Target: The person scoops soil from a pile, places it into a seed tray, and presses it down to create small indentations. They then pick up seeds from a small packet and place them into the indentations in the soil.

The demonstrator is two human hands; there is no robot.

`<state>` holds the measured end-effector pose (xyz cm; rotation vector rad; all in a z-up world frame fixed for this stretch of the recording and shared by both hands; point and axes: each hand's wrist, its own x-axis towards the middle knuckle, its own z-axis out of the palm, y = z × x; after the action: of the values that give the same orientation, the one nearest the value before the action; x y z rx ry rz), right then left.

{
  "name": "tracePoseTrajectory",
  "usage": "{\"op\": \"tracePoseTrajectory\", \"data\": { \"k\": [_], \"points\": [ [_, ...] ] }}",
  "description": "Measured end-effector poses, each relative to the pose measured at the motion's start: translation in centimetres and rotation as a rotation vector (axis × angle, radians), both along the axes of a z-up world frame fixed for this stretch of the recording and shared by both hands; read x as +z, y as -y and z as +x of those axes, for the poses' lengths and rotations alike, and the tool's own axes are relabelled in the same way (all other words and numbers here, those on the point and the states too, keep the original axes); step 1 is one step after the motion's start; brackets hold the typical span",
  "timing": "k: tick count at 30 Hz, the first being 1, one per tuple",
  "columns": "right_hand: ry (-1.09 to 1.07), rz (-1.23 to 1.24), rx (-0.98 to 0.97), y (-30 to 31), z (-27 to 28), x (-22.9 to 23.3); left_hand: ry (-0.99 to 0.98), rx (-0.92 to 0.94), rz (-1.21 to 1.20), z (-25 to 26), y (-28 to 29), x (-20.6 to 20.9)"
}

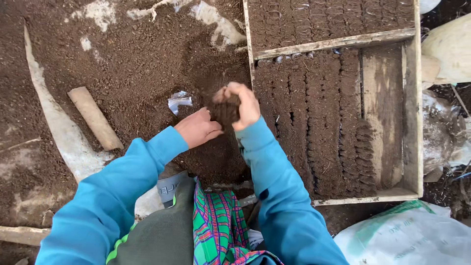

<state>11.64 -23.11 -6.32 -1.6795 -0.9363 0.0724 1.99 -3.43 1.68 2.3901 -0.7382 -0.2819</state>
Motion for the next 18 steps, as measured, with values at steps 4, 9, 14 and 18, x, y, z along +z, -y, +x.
{"op": "tracePoseTrajectory", "data": {
  "k": [4, 9, 14, 18],
  "points": [
    [-0.647, -0.219, -0.192, -2.8, -1.9, 1.3, 0.141, 0.007, 0.164, -2.2, 0.1, -1.2],
    [-1.081, -0.312, -0.383, -2.8, -1.1, -3.3, 0.254, -0.003, -0.139, -2.7, 1.1, -6.5],
    [-1.372, 0.052, -0.586, 1.0, -0.3, -1.4, 0.231, -0.040, 0.015, -2.6, 1.6, -5.8],
    [-0.912, 0.433, -0.348, -3.4, -5.7, 3.8, 0.292, -0.031, 0.062, -2.2, 1.7, -7.1]
  ]
}}
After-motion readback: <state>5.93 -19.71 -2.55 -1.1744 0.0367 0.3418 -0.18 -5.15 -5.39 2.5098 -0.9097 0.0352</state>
